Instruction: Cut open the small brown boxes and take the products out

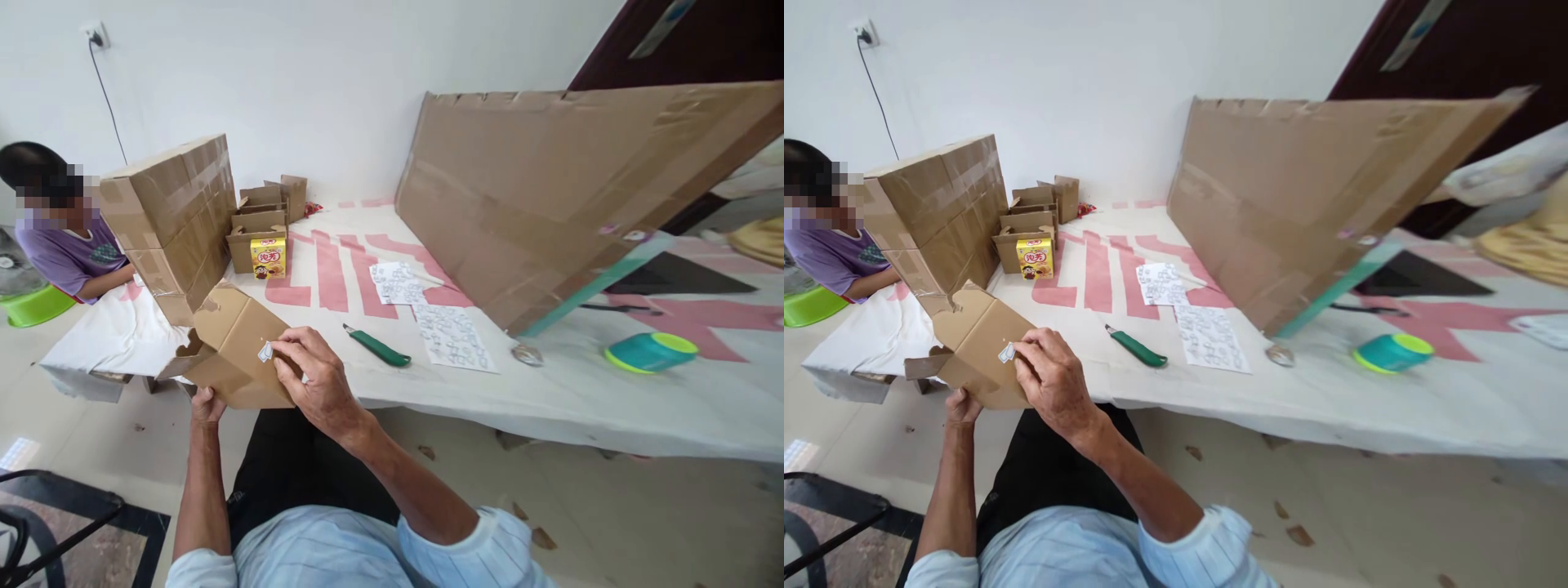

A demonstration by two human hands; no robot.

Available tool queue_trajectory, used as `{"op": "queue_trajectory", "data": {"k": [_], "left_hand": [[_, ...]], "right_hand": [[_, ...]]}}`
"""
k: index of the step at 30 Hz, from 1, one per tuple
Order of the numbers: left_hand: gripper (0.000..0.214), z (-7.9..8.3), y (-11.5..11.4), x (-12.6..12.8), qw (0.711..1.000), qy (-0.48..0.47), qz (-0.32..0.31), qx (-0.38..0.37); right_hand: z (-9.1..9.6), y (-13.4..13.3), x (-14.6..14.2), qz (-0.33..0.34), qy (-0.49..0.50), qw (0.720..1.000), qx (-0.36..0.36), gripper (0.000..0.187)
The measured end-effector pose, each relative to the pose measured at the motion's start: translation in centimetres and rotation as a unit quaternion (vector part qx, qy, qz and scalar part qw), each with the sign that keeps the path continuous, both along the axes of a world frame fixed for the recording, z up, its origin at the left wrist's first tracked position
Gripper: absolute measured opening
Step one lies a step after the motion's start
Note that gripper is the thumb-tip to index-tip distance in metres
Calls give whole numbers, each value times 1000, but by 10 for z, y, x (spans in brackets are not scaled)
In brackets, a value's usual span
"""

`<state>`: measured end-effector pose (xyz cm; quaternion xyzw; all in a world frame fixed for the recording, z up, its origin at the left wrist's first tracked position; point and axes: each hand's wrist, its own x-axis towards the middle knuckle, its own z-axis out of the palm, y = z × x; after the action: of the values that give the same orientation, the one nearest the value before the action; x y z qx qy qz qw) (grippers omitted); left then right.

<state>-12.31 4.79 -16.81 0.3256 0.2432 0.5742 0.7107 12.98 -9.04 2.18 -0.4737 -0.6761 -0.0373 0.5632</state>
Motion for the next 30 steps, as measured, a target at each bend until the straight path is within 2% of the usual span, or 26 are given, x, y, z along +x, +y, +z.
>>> {"op": "queue_trajectory", "data": {"k": [4, 9, 15, 18, 23, 30], "left_hand": [[71, 6, -2, 3, 1000, 11, 1, 1], [69, 12, -5, 6, 1000, 21, 9, 2], [69, 16, -6, 7, 999, 29, 15, 4], [69, 15, -5, 7, 999, 31, 17, 5], [67, 13, -4, 5, 999, 32, 15, 6], [66, 11, -4, 4, 999, 29, 17, -7]], "right_hand": [[0, -2, 2, 8, 23, 999, -20, 25], [1, -5, 0, 22, 54, 997, -52, 27], [0, -7, -1, 38, 73, 996, -40, 26], [-1, -6, 1, 52, 90, 994, -38, 19], [4, 0, 7, 97, 137, 983, -77, 3], [13, 4, 14, 151, 169, 964, -141, 14]]}}
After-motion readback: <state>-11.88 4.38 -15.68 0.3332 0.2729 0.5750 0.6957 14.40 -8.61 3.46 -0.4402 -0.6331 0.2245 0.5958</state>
